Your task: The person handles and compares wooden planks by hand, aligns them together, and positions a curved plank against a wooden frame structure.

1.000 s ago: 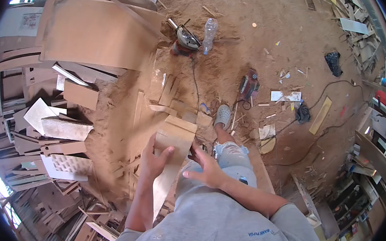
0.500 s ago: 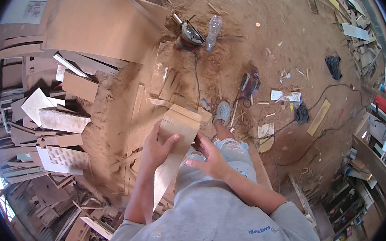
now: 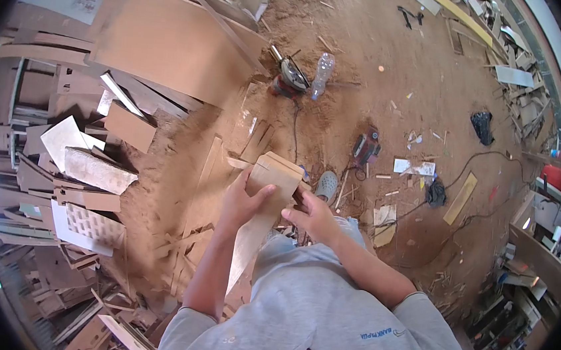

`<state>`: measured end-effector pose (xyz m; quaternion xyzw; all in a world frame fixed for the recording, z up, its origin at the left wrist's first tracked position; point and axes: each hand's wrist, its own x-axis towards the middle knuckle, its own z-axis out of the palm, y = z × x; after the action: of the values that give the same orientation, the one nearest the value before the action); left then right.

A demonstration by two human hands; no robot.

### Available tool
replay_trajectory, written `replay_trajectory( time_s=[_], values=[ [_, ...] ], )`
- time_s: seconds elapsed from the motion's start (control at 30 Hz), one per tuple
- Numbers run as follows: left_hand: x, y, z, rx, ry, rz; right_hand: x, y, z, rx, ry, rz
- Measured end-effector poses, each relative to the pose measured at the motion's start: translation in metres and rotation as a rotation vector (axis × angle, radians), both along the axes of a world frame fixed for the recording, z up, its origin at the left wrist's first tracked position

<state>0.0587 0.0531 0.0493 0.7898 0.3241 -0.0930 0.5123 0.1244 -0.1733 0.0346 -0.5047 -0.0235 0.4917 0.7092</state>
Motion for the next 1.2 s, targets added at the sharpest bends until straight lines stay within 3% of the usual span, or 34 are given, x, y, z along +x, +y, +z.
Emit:
replay_trajectory(
  time_s=[0.03, 0.2, 0.3, 0.53, 0.63, 0.77, 0.87, 0.97, 1.07, 1.2],
  values=[
    [-0.003, -0.001, 0.0, -0.008, -0.013, 0.01, 0.0, 0.001, 0.001, 0.003, 0.045, -0.01],
    [-0.009, -0.005, 0.03, 0.107, 0.14, -0.013, 0.012, 0.011, -0.025, -0.355, -0.275, -0.152],
    [-0.047, -0.002, 0.029, 0.204, 0.127, 0.044, 0.04, 0.016, -0.024, -0.509, -0.489, 0.099],
    [-0.19, 0.016, 0.022, 0.444, 0.074, 0.16, 0.067, 0.021, -0.025, -0.377, -0.553, 0.198],
    [-0.214, 0.017, 0.012, 0.154, 0.169, 0.212, 0.071, 0.024, -0.019, -0.394, -0.63, 0.264],
    [-0.223, 0.016, -0.004, 0.187, 0.209, 0.192, 0.059, 0.032, 0.003, -0.456, -0.628, 0.259],
    [-0.219, 0.022, 0.009, 0.17, 0.255, 0.126, 0.058, 0.036, 0.009, -0.429, -0.856, 0.316],
    [-0.217, 0.028, 0.016, 0.125, 0.254, 0.095, 0.056, 0.035, 0.004, -0.448, -0.559, 0.327],
    [-0.225, 0.025, -0.001, 0.164, 0.186, 0.095, 0.051, 0.028, -0.016, -0.421, -0.529, 0.273],
    [-0.226, 0.019, 0.006, 0.233, 0.224, 0.117, 0.013, 0.027, -0.045, -0.368, -0.056, -0.087]
  ],
)
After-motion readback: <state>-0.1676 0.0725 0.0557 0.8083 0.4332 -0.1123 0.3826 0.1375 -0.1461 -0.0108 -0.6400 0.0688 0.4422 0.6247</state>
